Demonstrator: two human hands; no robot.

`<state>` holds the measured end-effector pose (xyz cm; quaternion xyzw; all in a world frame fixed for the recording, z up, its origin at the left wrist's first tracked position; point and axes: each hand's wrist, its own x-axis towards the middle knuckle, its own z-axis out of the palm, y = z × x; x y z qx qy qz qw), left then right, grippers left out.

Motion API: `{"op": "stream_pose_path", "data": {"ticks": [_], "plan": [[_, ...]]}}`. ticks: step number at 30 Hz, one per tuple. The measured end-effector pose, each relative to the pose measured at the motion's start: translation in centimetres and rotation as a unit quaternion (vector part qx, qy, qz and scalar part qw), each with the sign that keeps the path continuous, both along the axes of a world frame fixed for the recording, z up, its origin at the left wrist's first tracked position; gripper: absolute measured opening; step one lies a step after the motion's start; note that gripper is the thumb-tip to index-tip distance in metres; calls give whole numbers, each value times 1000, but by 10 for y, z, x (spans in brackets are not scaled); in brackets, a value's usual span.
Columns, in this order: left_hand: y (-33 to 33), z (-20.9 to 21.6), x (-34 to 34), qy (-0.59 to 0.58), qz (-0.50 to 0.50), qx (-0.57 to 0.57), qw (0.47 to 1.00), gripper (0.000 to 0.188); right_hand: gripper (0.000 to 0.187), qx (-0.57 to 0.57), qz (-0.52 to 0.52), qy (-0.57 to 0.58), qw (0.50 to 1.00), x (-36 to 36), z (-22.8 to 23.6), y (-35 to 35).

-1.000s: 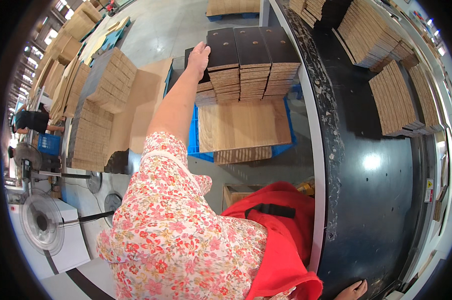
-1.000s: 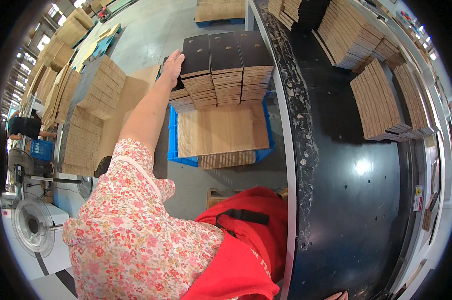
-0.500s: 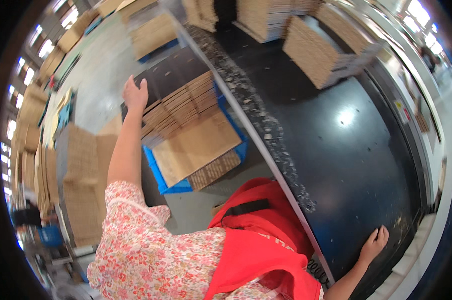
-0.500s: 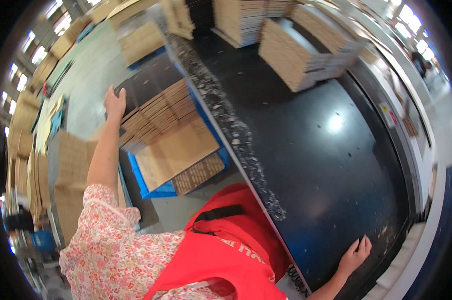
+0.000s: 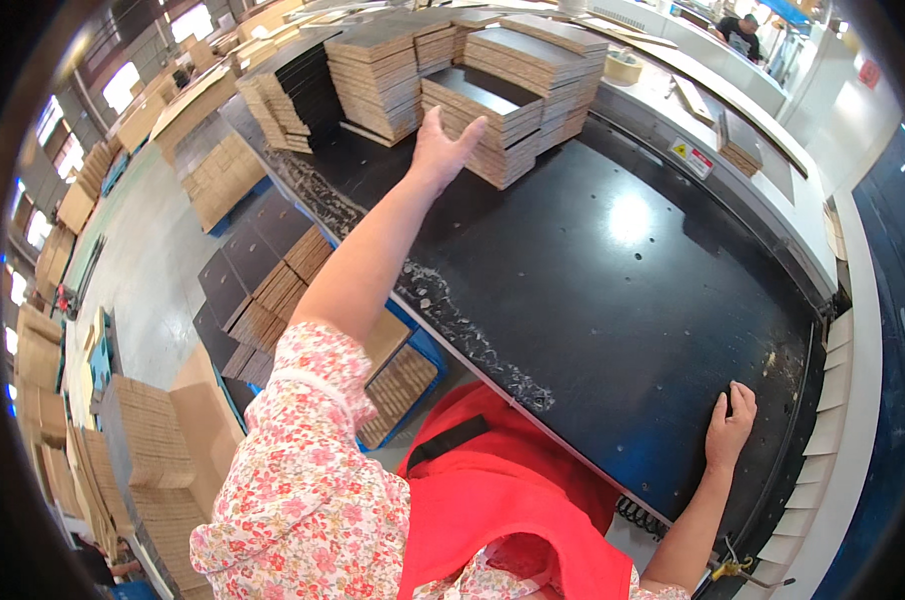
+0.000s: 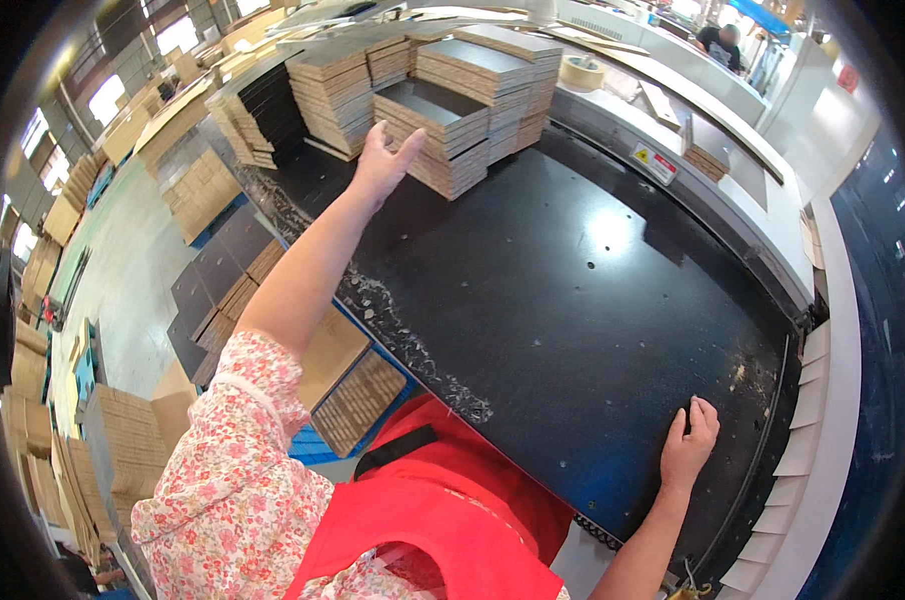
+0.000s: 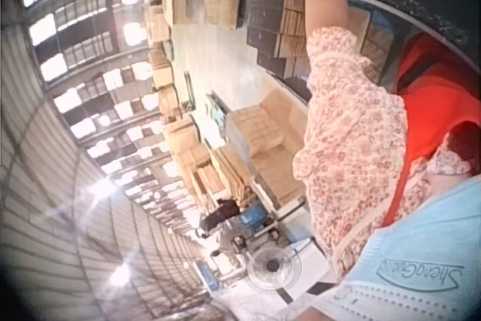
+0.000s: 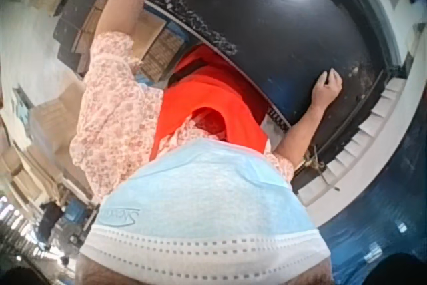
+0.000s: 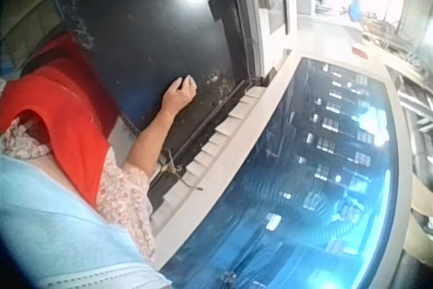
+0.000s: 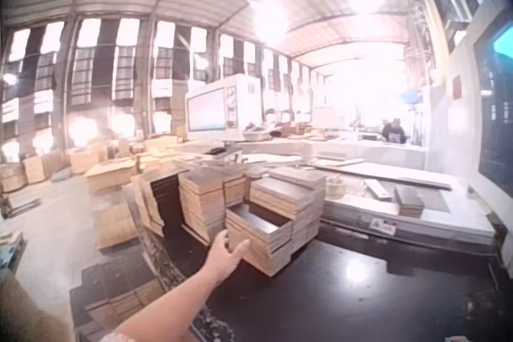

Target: The person takes wood panels from a stack, places them into an industrial edge-processing machine, and then stacks the processed panels into a crate.

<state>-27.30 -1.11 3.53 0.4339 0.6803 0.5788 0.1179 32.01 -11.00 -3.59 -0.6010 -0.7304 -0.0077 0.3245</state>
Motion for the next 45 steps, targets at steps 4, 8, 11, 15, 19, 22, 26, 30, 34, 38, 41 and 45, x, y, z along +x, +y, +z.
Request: {"op": "stream_pose_path", "data": {"ticks": [4, 8, 11, 15, 19, 22, 26, 30, 34, 38, 41, 45], "plan": [[39, 31, 53, 56, 133, -134, 980, 124, 24, -9, -9, 30, 999, 3, 4, -4], [54, 9, 2, -19, 114, -5, 993, 91, 22, -13, 3, 62, 998, -4, 7, -4], [43, 14, 5, -256, -38, 56, 964, 34, 20, -20, -10, 58, 998, 2, 11, -5], [18, 25, -25, -384, -107, 63, 915, 15, 18, -16, 13, 62, 998, 2, 10, 0], [-25, 17, -12, -370, -164, 74, 912, 27, 18, -13, 10, 76, 997, 1, 12, -3], [-65, 22, 11, -348, -209, 90, 909, 37, 18, -13, 13, 79, 997, 1, 9, -3], [-82, 22, 35, -343, -272, 71, 896, 40, 19, 2, 14, 40, 999, 7, 5, 0], [-78, 20, 72, -324, -315, 14, 892, 39, 18, 33, 9, 25, 999, 4, 5, 0], [-68, 15, 143, -171, -328, -58, 927, 35, 21, 86, -7, -19, 996, -2, 4, 0], [-69, -14, 212, 50, -390, -41, 919, 31, 39, 175, -6, -155, 972, -31, 27, -11], [-71, -21, 262, 100, -424, 27, 900, 24, 38, 191, 39, -168, 966, -55, 35, -23], [-79, -26, 307, 161, -483, 51, 859, 25, 32, 190, 18, -185, 964, -58, 34, -25]]}}
